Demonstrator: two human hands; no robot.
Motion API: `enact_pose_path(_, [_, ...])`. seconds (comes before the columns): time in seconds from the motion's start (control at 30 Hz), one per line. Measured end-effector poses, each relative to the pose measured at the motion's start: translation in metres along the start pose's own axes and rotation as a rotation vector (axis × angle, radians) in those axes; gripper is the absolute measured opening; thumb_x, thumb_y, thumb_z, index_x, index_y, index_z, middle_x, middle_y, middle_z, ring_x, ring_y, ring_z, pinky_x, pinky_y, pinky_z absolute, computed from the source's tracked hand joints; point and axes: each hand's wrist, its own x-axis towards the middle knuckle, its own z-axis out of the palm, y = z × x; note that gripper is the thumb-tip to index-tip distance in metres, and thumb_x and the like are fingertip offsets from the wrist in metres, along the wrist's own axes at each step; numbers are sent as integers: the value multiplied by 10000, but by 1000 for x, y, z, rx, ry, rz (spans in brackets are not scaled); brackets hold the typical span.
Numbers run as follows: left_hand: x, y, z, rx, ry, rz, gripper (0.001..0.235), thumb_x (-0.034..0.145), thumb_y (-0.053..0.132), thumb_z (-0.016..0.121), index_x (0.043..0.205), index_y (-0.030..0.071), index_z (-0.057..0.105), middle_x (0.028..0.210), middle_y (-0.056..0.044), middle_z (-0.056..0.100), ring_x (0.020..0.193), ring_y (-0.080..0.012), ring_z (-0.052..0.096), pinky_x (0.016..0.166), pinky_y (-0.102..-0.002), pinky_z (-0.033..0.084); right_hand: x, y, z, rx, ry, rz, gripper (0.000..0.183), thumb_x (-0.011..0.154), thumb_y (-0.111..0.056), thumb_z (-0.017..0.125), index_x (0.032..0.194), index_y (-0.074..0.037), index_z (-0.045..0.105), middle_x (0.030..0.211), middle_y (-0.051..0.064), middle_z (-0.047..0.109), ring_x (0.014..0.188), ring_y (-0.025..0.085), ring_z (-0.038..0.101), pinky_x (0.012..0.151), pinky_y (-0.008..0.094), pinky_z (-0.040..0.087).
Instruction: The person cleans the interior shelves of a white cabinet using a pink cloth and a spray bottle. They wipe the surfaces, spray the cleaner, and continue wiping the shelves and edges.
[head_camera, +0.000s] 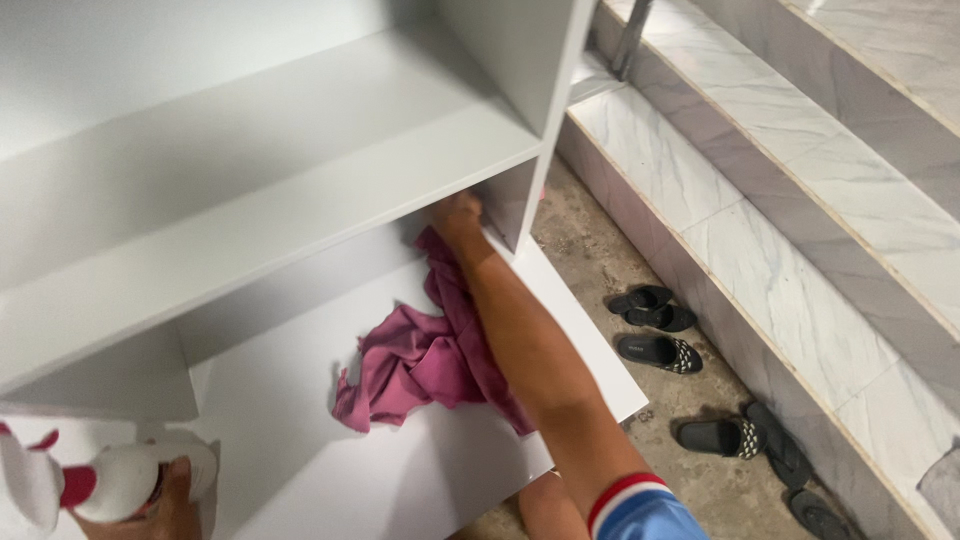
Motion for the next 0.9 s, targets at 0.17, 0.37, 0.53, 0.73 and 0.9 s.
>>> enact_pose_path(0.17, [16, -2, 25, 95, 53, 81, 859, 795, -90, 792, 1561, -200, 421, 1369, -382, 534, 1154, -455, 550, 959, -547, 499, 17, 7, 11, -47, 116, -52, 233, 905, -207, 609, 1027, -297, 786, 1069, -59, 737, 1027, 258, 694, 601, 434, 569])
enact_pose_path(0.37, [19, 5, 25, 186, 89, 41, 820, 765, -4, 843, 1483, -148, 474, 1356, -331, 583, 1186, -450, 577, 980, -535, 485, 19, 13, 6, -138, -10, -219, 547, 1024, -265, 502, 1562, -199, 427, 1681, 43, 285, 1556, 328, 218, 1163, 594, 368])
enact_pose_path(0.53, [21, -16, 18, 187, 50, 55, 802, 760, 41, 882, 1433, -192, 514, 1352, -364, 591, 1184, -443, 574, 1000, -514, 466, 1, 11, 4, 58, -65, 46, 339, 997, -329, 519, 1266, -280, 718, 1349, 23, 670, 1279, 280, 618, 905, 440, 556])
enact_pose_path(0.73, [25, 8, 25, 93, 43, -119, 721, 779, 64, 851, 1404, -122, 546, 1337, -268, 630, 1185, -357, 616, 981, -461, 516, -6, -4, -29, -89, -45, -53, 439, 1017, -313, 559, 1431, -170, 590, 1469, 60, 578, 1363, 285, 529, 1090, 380, 466])
enact_pose_path(0.9, [29, 3, 24, 255, 61, -84, 743, 751, 147, 873, 1377, -132, 585, 1303, -305, 662, 1154, -440, 635, 943, -518, 499, -22, 3, -23, 95, -6, 45, 371, 982, -318, 501, 1295, -266, 694, 1382, 29, 646, 1308, 304, 595, 931, 432, 552])
